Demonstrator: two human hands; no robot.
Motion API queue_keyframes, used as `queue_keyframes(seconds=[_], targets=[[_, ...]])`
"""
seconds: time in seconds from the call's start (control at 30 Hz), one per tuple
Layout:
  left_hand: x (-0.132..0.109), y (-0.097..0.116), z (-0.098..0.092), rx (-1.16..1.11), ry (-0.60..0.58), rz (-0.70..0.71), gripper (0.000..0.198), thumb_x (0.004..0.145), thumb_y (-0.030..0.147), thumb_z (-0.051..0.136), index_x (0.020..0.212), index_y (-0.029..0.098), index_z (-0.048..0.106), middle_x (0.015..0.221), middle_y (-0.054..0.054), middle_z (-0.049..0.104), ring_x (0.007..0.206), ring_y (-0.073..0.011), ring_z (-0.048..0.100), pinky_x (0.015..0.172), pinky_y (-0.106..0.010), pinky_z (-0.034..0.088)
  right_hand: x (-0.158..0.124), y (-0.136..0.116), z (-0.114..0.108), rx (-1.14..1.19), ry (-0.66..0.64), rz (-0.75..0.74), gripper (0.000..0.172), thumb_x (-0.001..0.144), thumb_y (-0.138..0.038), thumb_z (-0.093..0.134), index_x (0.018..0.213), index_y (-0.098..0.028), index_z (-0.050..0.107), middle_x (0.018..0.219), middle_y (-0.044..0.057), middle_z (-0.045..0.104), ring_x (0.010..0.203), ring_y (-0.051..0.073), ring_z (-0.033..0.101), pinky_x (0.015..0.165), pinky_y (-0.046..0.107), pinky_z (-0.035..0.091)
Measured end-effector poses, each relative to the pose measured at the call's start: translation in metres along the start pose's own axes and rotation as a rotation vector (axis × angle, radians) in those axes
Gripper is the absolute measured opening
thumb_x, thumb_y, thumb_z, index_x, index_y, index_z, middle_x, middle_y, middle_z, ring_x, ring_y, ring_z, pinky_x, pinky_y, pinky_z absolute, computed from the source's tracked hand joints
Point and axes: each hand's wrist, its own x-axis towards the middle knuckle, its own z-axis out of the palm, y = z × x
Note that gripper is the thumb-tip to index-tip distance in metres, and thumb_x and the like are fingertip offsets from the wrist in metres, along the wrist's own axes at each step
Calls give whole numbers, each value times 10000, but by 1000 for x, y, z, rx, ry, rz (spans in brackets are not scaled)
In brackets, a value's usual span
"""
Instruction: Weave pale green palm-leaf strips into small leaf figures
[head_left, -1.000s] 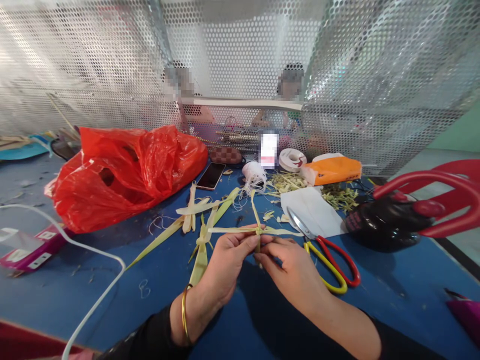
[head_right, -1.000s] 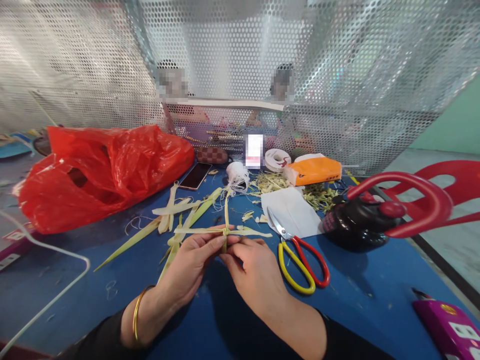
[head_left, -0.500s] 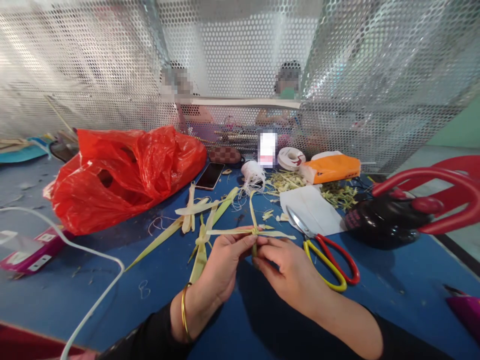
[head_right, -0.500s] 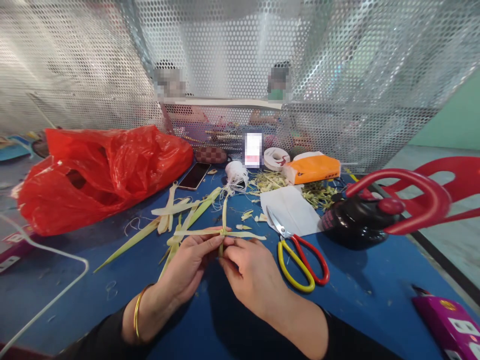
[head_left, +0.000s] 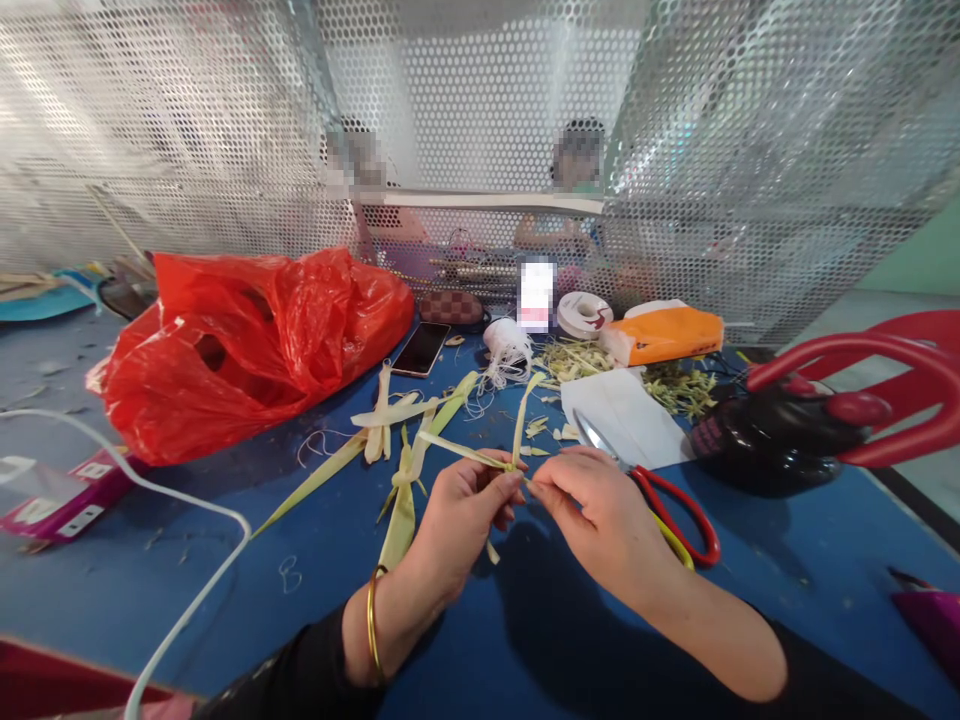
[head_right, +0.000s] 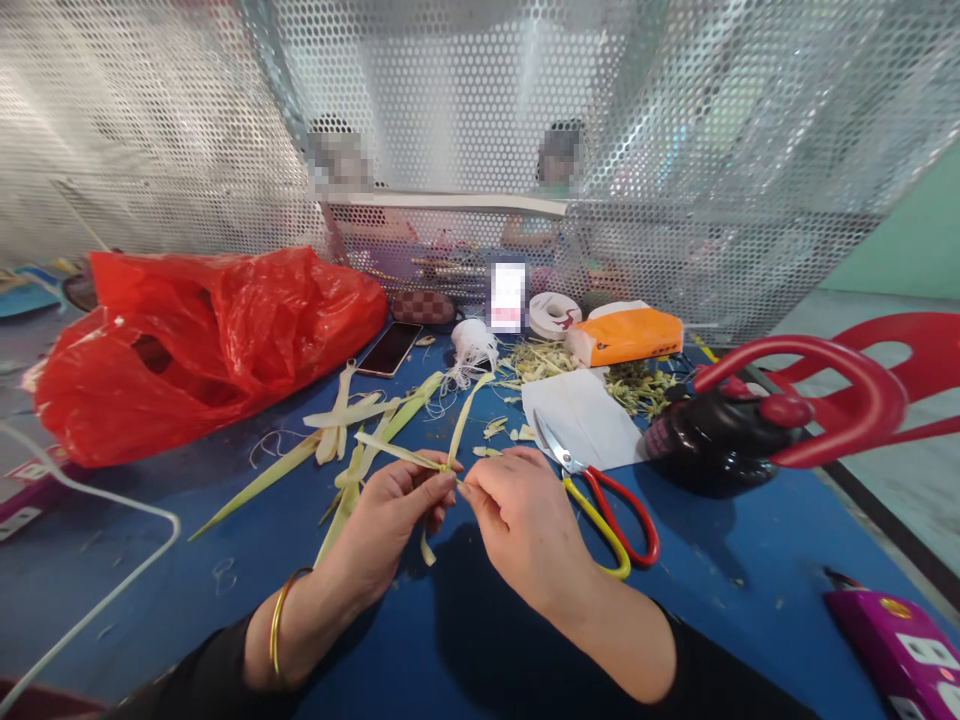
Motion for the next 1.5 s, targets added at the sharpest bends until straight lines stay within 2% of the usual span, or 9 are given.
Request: queue_keyframes(seconds=[0.57, 0.73, 0.8, 0.9, 0.97, 1.1, 1.2, 1.37, 1.5], targets=[[1, 2, -2, -9, -14, -3, 206, 700, 320, 723, 728, 137, 633, 576, 24, 558, 478, -69, 469, 479, -182, 405, 1, -3, -7, -16, -28, 6, 283, 878, -125, 498, 607, -203, 471, 563, -34, 502, 591, 139, 501, 679, 280, 387], [2, 1, -5, -55, -35, -81, 223, 697, 328, 735, 774, 133, 659, 585, 22, 571, 466, -70, 487, 502, -198, 439, 1, 3, -6, -29, -59, 82, 293, 883, -181, 540, 595, -206, 498, 541, -36, 515, 570, 143, 497, 607, 272, 380], [2, 2, -5, -80, -78, -124, 240, 698, 342, 733, 791, 128, 674, 602, 11, 589, 481, -81, 518, 532, -213, 463, 1, 6, -8, -32, -19, 111, 264, 903, -211, 524, 640, -210, 544, 593, -23, 575, 611, 157, 540, 620, 279, 396], [0, 4, -4, -61, -155, -165, 257, 721, 378, 703, 772, 127, 688, 605, -9, 615, 486, -89, 541, 533, -208, 453, 2, 10, -12, -66, 144, 87, 178, 926, -242, 498, 802, -213, 622, 783, 21, 665, 781, 198, 602, 743, 329, 427], [-3, 4, -1, 4, -180, -179, 271, 732, 402, 687, 709, 132, 685, 574, -18, 617, 472, -88, 532, 510, -197, 429, 3, 11, -13, -85, 190, 63, 118, 905, -247, 537, 879, -213, 647, 869, 43, 676, 863, 223, 608, 807, 367, 428], [-6, -2, 4, 133, -240, -202, 236, 706, 368, 693, 615, 153, 660, 497, -2, 578, 451, -96, 511, 497, -206, 429, 5, 8, -8, 57, 5, 106, 48, 841, -224, 624, 832, -222, 671, 847, 21, 664, 828, 199, 620, 747, 326, 465], [-8, -7, 7, 196, -285, -231, 155, 706, 294, 654, 633, 159, 676, 477, 16, 554, 432, -95, 497, 500, -219, 441, 6, 4, -4, 193, -96, 161, 128, 829, -173, 619, 707, -210, 632, 756, -13, 626, 742, 157, 604, 677, 273, 462], [-11, -6, 7, 257, -328, -242, 139, 697, 212, 570, 587, 166, 644, 476, 20, 554, 424, -90, 490, 493, -214, 429, 3, -1, 1, 192, -8, 146, 229, 814, -111, 587, 607, -196, 537, 665, -18, 570, 668, 150, 562, 628, 271, 430], [-12, -5, 7, 219, -378, -262, 147, 673, 217, 597, 533, 172, 610, 474, 17, 569, 427, -97, 507, 505, -224, 446, 0, 0, 8, 168, 31, 74, 213, 820, -102, 574, 632, -202, 562, 670, -7, 591, 691, 164, 579, 649, 287, 450]])
